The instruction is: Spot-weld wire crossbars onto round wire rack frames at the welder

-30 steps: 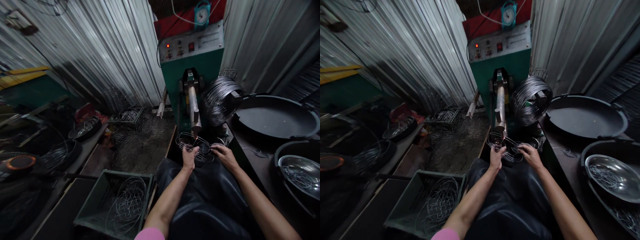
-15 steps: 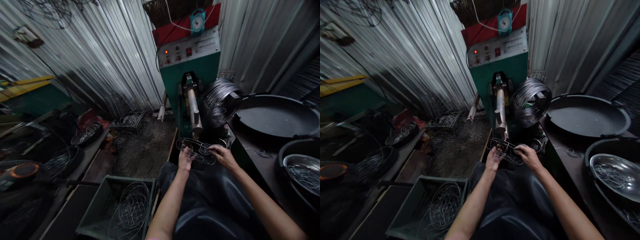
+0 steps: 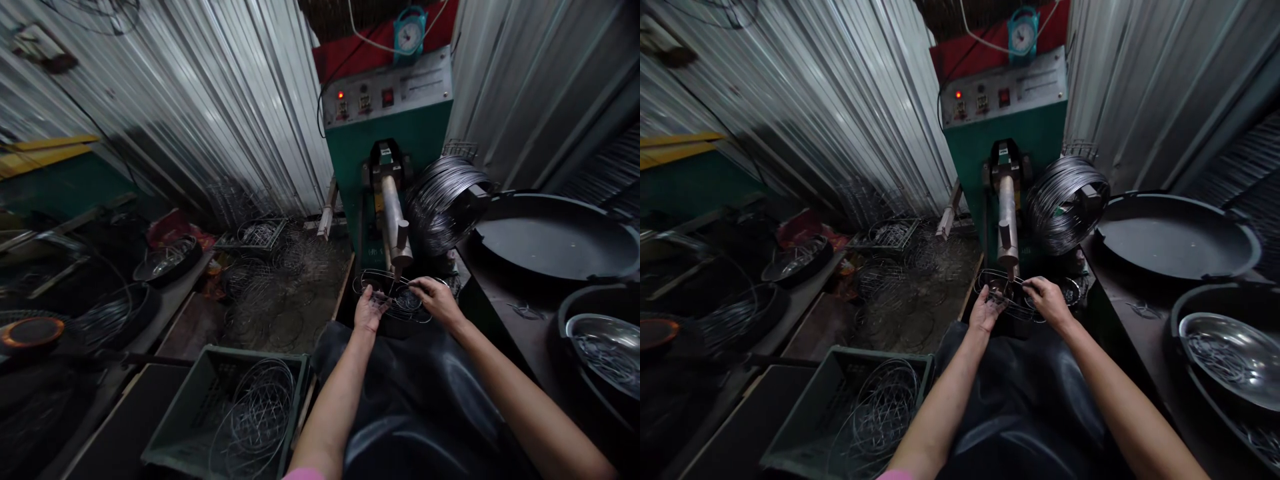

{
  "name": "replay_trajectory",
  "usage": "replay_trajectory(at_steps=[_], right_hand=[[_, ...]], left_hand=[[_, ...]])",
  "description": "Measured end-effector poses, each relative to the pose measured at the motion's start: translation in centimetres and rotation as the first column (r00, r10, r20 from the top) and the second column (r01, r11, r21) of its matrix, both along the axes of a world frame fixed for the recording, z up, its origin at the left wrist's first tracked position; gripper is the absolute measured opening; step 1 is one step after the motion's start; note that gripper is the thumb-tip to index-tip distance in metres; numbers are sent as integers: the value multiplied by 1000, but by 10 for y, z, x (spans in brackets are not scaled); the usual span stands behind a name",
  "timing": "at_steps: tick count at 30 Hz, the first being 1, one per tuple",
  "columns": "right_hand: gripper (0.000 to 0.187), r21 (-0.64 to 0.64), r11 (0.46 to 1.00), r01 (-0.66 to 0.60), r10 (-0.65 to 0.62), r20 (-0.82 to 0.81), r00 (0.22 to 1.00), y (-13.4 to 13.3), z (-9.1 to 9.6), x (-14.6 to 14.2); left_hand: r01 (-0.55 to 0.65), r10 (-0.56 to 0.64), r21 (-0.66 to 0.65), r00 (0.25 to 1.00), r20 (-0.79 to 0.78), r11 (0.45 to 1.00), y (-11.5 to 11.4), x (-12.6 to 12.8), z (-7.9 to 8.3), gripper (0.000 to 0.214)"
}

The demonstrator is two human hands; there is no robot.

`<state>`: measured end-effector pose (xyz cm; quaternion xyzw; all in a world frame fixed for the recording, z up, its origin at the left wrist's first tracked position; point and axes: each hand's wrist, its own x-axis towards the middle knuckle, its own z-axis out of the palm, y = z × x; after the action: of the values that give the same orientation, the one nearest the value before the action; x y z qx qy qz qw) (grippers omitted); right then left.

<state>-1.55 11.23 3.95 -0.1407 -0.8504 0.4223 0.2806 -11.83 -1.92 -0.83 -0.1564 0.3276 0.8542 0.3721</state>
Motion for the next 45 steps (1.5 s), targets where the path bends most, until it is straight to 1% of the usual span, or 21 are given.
replay_trajectory(at_steps=[2,4,5,7,8,9,10,12,13,15,17,19,21,24,27,30,34,37,41,43,45], right_hand=[[24,-47,999,-8,8,17,1000,-1,1,2],[25,-109,994,3,-2,9,1000,0,-4,10],[26,-144,989,23,-24,-6,1000,2,-9,17],[33,-227,971,74,-84,-34,996,6,-23,32],[36,-272,958,96,-109,-32,994,9,-31,40],[38,-312,943,115,-125,-15,992,12,-39,48],[39,-345,930,126,-130,11,991,15,-46,53],[38,-383,915,122,-106,64,992,19,-56,59],[37,-392,913,114,-89,80,993,20,-59,60],[36,-399,912,91,-63,83,995,21,-60,59],[38,-403,912,80,-60,62,996,20,-57,59],[40,-407,911,66,-53,44,998,20,-52,61],[42,-413,911,15,1,40,999,21,-45,65],[42,-431,898,-87,133,77,988,25,-25,69],[41,-446,875,-187,275,139,951,30,-2,62],[38,-404,880,-249,348,191,918,34,17,49],[31,-361,888,-284,385,248,889,37,29,32],[24,-357,892,-276,388,292,875,35,34,24],[19,-332,906,-261,370,326,870,25,41,19],[21,-279,925,-259,344,324,881,20,44,19],[24,-179,958,-225,270,289,919,16,44,24]], left_hand=[[43,-43,3,999,-16,999,-1,0,-1,17],[76,-78,-20,994,-71,997,-6,4,-3,24],[84,-91,-63,989,-119,995,-10,8,-4,28],[36,-101,-223,953,-286,974,-19,20,-9,36],[-24,-113,-319,908,-403,947,-23,27,-11,40],[-101,-136,-396,839,-527,913,-25,35,-12,47],[-179,-169,-443,750,-639,879,-25,43,-13,54],[-267,-254,-470,572,-780,841,-20,56,-13,62],[-276,-292,-475,510,-809,835,-14,62,-12,63],[-281,-331,-485,454,-828,828,-2,69,-10,59],[-282,-334,-482,442,-833,829,9,71,-9,52],[-261,-328,-468,439,-836,844,13,69,-9,45],[-219,-320,-457,464,-826,862,11,65,-9,43],[-147,-308,-453,551,-776,879,4,59,-7,42],[-60,-290,-412,620,-729,909,-2,53,-2,39],[-44,-238,-361,676,-697,932,-4,49,3,36],[-63,-194,-338,715,-672,939,-5,44,8,34],[-49,-197,-338,732,-652,940,-8,40,9,35],[-13,-225,-386,794,-565,923,-11,35,9,38],[5,-245,-423,822,-514,906,-13,34,10,39],[14,-254,-447,839,-481,894,-15,32,11,41]])
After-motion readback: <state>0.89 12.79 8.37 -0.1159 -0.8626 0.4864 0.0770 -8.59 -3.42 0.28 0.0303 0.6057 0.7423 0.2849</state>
